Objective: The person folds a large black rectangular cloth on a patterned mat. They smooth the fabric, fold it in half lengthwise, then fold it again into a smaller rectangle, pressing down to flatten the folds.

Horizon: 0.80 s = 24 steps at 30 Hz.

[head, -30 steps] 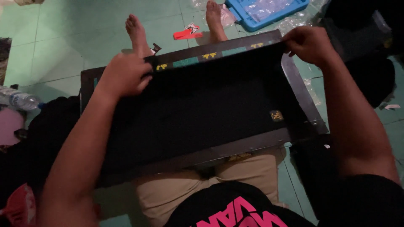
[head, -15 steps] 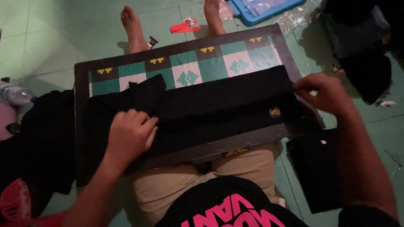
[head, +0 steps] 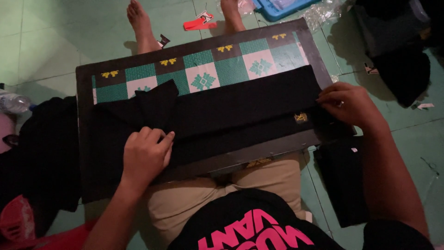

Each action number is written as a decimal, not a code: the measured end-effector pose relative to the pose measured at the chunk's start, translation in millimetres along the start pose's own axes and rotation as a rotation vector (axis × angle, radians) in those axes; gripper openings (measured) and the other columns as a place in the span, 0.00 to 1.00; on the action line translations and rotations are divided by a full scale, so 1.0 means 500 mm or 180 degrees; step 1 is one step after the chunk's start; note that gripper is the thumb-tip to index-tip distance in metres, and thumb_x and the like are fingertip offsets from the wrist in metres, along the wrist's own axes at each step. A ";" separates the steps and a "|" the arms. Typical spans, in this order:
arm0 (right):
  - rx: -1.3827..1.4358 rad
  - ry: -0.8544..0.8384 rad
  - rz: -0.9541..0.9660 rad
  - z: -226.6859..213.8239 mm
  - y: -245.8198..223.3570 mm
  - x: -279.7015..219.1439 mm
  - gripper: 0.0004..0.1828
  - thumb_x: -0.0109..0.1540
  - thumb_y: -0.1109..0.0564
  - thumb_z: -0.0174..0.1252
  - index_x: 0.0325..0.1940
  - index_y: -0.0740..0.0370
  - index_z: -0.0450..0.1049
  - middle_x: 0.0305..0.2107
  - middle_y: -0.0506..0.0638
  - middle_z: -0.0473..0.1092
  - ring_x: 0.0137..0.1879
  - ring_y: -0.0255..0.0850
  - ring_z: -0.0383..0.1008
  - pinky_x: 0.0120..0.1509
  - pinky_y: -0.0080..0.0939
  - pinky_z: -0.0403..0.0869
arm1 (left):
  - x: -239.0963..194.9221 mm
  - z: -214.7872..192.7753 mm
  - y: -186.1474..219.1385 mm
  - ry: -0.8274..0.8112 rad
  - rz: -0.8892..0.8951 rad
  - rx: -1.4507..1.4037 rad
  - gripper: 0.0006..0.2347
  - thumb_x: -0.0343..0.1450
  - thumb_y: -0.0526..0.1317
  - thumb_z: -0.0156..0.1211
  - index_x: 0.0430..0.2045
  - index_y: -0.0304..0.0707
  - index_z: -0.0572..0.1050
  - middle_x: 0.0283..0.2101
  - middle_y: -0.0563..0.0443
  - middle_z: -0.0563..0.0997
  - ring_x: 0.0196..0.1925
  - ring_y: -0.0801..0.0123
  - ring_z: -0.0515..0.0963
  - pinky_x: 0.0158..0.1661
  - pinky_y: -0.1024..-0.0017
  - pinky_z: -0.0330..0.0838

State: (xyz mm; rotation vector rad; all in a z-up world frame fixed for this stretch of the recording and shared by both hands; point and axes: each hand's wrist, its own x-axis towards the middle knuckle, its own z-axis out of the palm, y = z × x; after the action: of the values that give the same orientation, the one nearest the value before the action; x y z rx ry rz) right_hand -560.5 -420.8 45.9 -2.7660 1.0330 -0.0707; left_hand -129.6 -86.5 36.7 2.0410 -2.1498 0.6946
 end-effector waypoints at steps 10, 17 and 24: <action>-0.0140 0.0012 0.0123 0.000 -0.033 0.004 0.10 0.65 0.54 0.61 0.47 0.58 0.82 0.49 0.55 0.75 0.53 0.47 0.76 0.55 0.48 0.75 | -0.022 0.022 0.025 -0.0334 -0.0049 0.0238 0.14 0.69 0.45 0.67 0.49 0.51 0.81 0.34 0.56 0.79 0.34 0.67 0.74 0.30 0.70 0.67; -0.0280 -0.0070 0.0775 0.045 -0.012 0.026 0.18 0.64 0.49 0.60 0.54 0.61 0.75 0.52 0.62 0.69 0.57 0.59 0.69 0.56 0.59 0.72 | -0.028 0.015 0.035 -0.0142 -0.0169 -0.0233 0.15 0.67 0.43 0.68 0.47 0.48 0.82 0.37 0.54 0.79 0.35 0.63 0.75 0.30 0.67 0.68; -0.0294 0.0407 0.0214 0.014 -0.164 0.102 0.21 0.62 0.47 0.64 0.56 0.57 0.79 0.49 0.63 0.73 0.56 0.60 0.72 0.59 0.57 0.70 | -0.055 -0.013 0.019 0.0433 -0.0714 -0.1089 0.16 0.70 0.42 0.65 0.51 0.41 0.81 0.45 0.48 0.77 0.38 0.56 0.78 0.31 0.61 0.72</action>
State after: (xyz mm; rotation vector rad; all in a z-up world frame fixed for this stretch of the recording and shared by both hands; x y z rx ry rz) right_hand -468.1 -392.4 54.0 -2.8382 1.1887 -0.1976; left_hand -137.7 -58.3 29.8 1.9465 -1.7841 0.3915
